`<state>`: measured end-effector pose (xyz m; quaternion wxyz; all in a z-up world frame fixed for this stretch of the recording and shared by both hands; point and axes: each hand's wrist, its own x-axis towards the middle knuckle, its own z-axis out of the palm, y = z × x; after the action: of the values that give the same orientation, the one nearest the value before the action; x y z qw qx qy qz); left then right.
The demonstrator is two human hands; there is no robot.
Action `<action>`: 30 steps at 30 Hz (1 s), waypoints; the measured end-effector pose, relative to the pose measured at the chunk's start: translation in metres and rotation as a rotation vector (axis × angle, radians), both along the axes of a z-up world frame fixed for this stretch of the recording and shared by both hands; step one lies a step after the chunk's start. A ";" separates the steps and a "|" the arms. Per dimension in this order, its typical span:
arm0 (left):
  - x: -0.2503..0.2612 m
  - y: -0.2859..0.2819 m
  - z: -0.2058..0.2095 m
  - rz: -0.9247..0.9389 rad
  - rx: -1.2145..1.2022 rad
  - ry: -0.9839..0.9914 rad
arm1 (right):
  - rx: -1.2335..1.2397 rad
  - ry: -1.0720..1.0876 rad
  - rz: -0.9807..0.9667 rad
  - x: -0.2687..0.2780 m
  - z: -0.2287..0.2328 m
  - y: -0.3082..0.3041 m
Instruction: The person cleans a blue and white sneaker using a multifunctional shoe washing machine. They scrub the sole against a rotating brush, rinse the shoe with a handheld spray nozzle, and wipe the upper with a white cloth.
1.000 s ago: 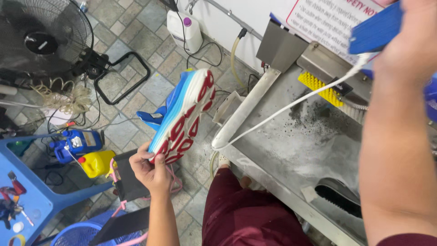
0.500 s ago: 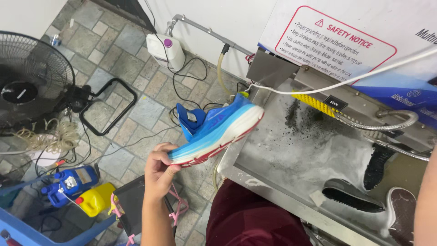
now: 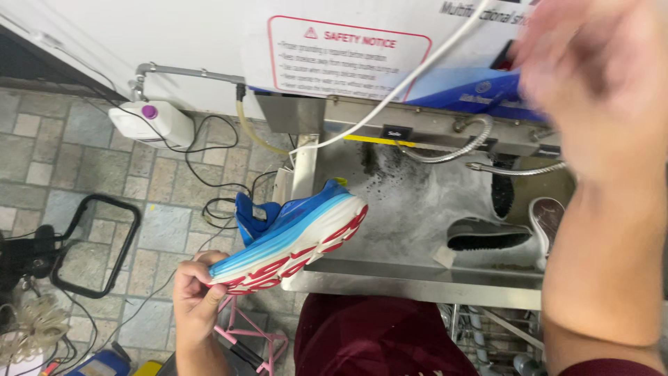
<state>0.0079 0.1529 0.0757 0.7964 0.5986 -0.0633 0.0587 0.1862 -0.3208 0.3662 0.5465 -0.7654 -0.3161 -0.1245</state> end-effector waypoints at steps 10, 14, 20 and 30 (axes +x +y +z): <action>-0.064 -0.066 -0.012 0.157 0.140 0.109 | -0.932 1.285 0.120 -0.154 -0.485 -0.132; -0.118 -0.112 -0.031 0.374 0.218 0.188 | -1.237 1.217 0.286 -0.168 -0.543 -0.146; -0.148 -0.173 -0.016 0.545 0.787 0.283 | -1.255 1.336 0.263 -0.148 -0.565 -0.137; -0.119 -0.199 0.039 0.507 1.059 0.410 | -0.707 0.972 0.137 -0.119 -0.569 -0.080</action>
<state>-0.1113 -0.0458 0.1148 0.3488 0.9078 0.2146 0.0902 0.0671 -0.4008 -0.2030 0.3474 -0.8479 -0.1007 0.3876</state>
